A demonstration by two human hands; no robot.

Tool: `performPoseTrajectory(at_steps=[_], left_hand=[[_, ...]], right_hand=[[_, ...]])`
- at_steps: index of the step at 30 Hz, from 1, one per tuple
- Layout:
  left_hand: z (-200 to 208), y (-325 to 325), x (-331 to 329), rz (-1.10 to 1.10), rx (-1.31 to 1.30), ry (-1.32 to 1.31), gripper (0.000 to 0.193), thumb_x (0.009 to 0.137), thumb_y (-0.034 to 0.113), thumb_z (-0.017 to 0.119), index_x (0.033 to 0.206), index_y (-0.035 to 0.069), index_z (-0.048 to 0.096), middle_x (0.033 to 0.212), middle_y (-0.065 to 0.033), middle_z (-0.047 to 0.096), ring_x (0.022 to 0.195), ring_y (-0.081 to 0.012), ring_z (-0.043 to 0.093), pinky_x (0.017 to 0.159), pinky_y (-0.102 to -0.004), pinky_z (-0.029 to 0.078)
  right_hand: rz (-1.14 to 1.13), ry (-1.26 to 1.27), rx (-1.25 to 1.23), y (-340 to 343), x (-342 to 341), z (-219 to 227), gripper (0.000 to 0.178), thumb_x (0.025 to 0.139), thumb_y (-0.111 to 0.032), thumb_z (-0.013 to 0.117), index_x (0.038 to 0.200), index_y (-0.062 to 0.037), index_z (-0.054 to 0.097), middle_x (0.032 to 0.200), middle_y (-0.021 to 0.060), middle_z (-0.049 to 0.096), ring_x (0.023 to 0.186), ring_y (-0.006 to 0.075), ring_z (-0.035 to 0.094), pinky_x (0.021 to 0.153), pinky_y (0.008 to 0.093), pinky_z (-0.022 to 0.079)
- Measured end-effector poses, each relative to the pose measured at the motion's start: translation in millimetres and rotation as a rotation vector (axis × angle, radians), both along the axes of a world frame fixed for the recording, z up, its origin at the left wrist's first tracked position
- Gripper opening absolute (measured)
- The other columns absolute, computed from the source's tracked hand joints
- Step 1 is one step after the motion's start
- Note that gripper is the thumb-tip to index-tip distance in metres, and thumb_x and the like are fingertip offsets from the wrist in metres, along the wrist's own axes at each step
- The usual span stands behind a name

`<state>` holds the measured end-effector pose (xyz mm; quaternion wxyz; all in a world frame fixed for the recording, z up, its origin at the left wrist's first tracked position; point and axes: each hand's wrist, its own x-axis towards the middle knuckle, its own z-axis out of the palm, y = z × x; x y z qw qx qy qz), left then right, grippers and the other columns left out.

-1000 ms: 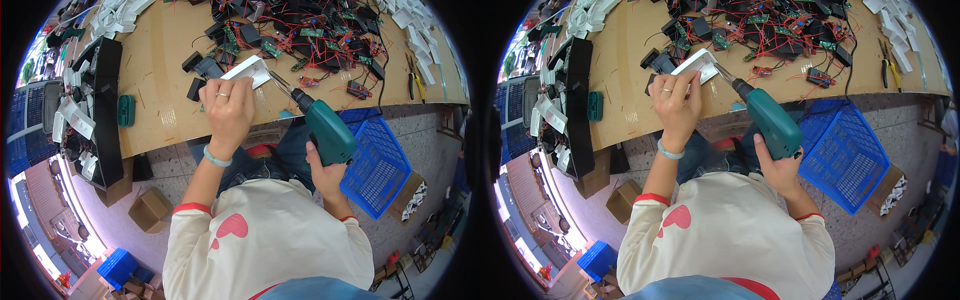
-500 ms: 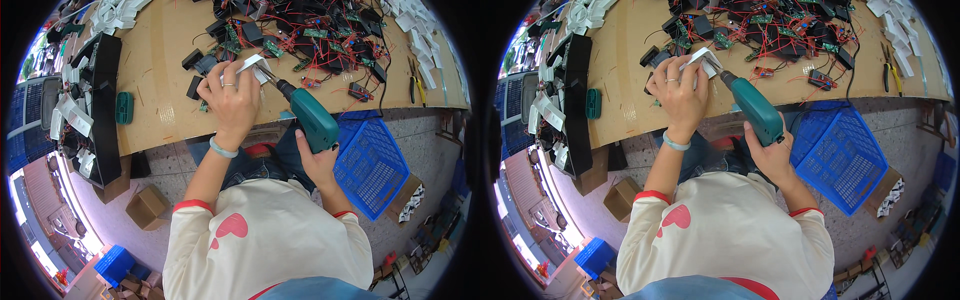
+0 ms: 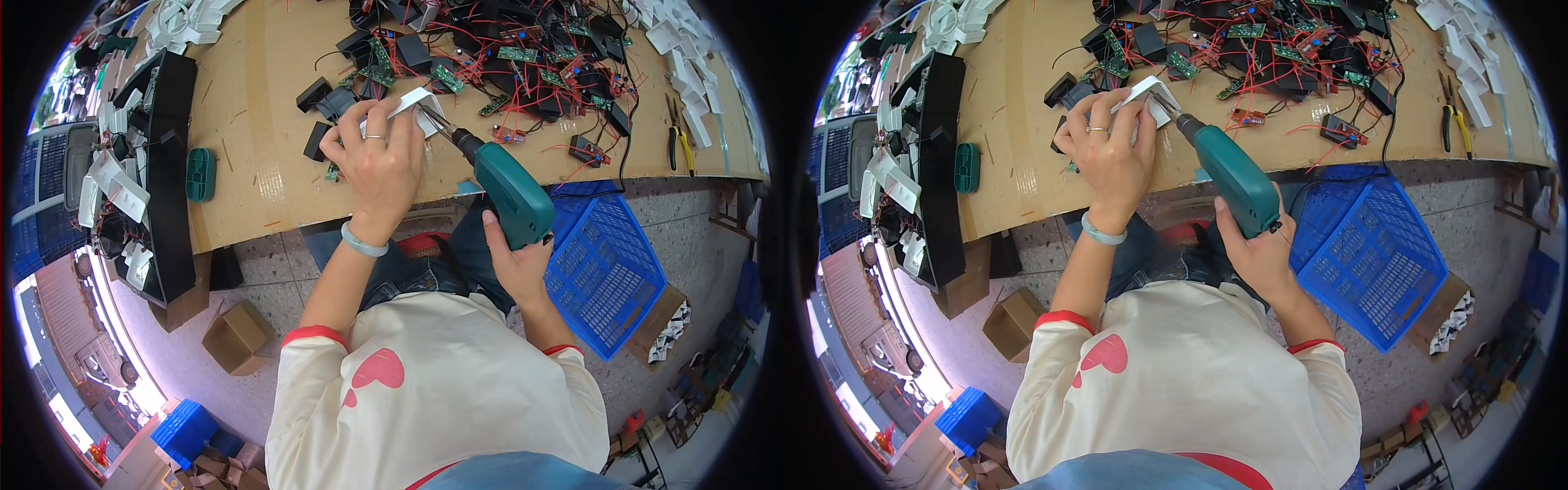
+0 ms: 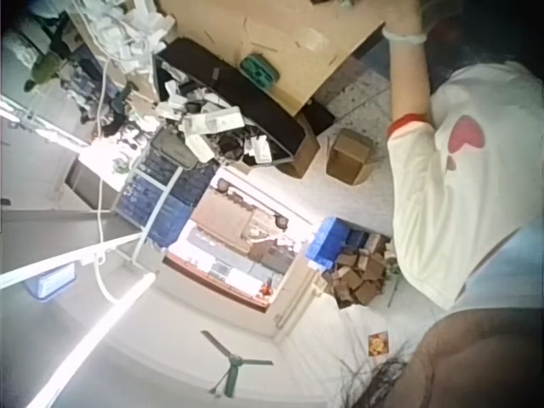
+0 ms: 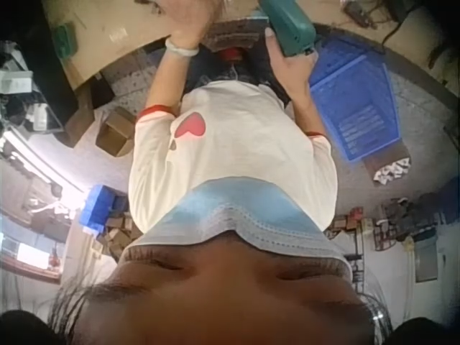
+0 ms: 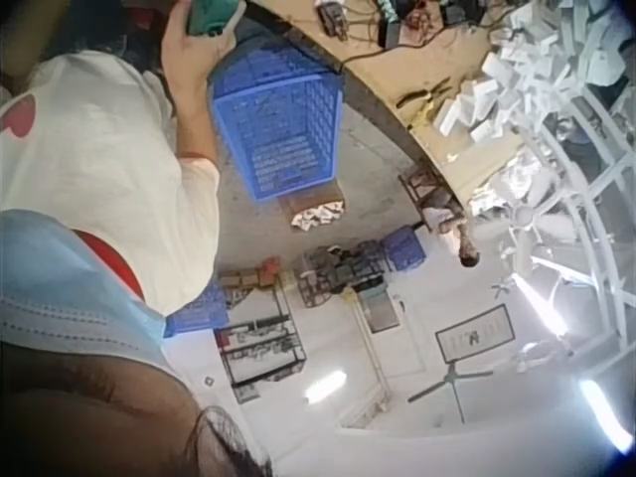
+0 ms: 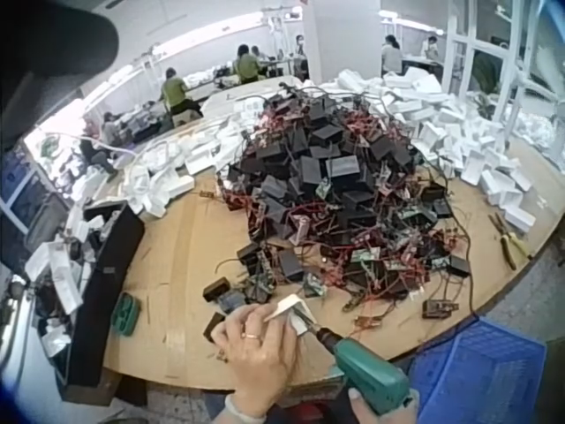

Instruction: Assembling electronic components into plastic housings and securing them with an electric screwdriver.

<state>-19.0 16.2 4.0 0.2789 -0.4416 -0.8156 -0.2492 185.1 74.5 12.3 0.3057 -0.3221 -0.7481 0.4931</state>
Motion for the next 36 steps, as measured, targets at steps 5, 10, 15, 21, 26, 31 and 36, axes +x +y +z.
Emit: performPoseTrajectory(at_steps=[5, 10, 15, 21, 26, 31, 36], left_hand=[[-0.4, -0.6, -0.6, -0.005, -0.016, 0.009, 0.011, 0.078, 0.014, 0.078, 0.088, 0.014, 0.074, 0.110, 0.0044, 0.068, 0.109, -0.0214, 0.058, 0.094, -0.0421, 0.032], [-2.2, -1.4, -0.5, -0.014, -0.014, 0.002, 0.010, 0.079, 0.014, 0.077, 0.089, 0.014, 0.074, 0.110, 0.0045, 0.068, 0.109, -0.0211, 0.058, 0.094, -0.0422, 0.032], [-1.7, -1.9, -1.0, -0.018, -0.010, -0.003, 0.010, 0.079, 0.014, 0.077, 0.089, 0.013, 0.074, 0.110, 0.0045, 0.068, 0.109, -0.0208, 0.058, 0.094, -0.0422, 0.031], [-1.5, -2.3, -0.8, -0.026, -0.010, -0.017, 0.010, 0.080, 0.014, 0.077, 0.089, 0.013, 0.075, 0.110, 0.0047, 0.069, 0.109, -0.0207, 0.058, 0.094, -0.0419, 0.031], [-2.8, -2.0, -1.5, -0.022, -0.003, -0.003, 0.011, 0.079, 0.014, 0.078, 0.090, 0.013, 0.075, 0.110, 0.0051, 0.070, 0.109, -0.0202, 0.058, 0.093, -0.0417, 0.031], [-3.4, -1.0, -2.1, -0.025, -0.001, 0.000, 0.011, 0.079, 0.014, 0.078, 0.089, 0.013, 0.075, 0.111, 0.0053, 0.070, 0.109, -0.0199, 0.058, 0.093, -0.0413, 0.032], [-3.4, -1.4, -2.4, -0.027, -0.005, -0.004, 0.010, 0.079, 0.015, 0.078, 0.088, 0.014, 0.075, 0.111, 0.0054, 0.069, 0.109, -0.0198, 0.058, 0.093, -0.0410, 0.032]], right_hand=[[-0.004, 0.018, -0.002, -0.4, -0.9, -2.0, 0.022, 0.088, -0.005, 0.074, 0.107, 0.0013, 0.065, 0.091, 0.0125, 0.071, 0.076, 0.0200, 0.069, 0.072, 0.0300, 0.053], [0.003, 0.017, -0.011, 0.0, -0.7, -2.1, 0.022, 0.088, -0.005, 0.074, 0.107, 0.0015, 0.065, 0.091, 0.0121, 0.070, 0.075, 0.0200, 0.068, 0.071, 0.0293, 0.052], [0.021, -0.024, 0.046, 1.5, -0.9, 3.3, 0.020, 0.088, -0.004, 0.073, 0.105, 0.0015, 0.064, 0.089, 0.0109, 0.068, 0.072, 0.0184, 0.066, 0.069, 0.0287, 0.051], [0.015, -0.015, 0.042, 1.2, -1.6, 2.9, 0.021, 0.088, -0.004, 0.073, 0.105, 0.0012, 0.064, 0.088, 0.0102, 0.066, 0.070, 0.0162, 0.063, 0.067, 0.0282, 0.051], [0.028, -0.058, -0.008, 0.8, -0.2, 4.9, 0.021, 0.088, -0.004, 0.073, 0.106, 0.0013, 0.064, 0.088, 0.0101, 0.065, 0.071, 0.0159, 0.063, 0.067, 0.0279, 0.050], [-0.014, -0.004, 0.055, 0.3, 1.0, 2.1, 0.016, 0.088, -0.005, 0.074, 0.102, 0.0014, 0.069, 0.080, 0.0028, 0.068, 0.068, 0.0096, 0.059, 0.063, 0.0260, 0.047], [-0.031, 0.000, 0.014, -1.1, 1.3, 5.6, 0.017, 0.088, -0.005, 0.075, 0.103, 0.0015, 0.068, 0.080, 0.0024, 0.067, 0.069, 0.0096, 0.058, 0.063, 0.0263, 0.047]])
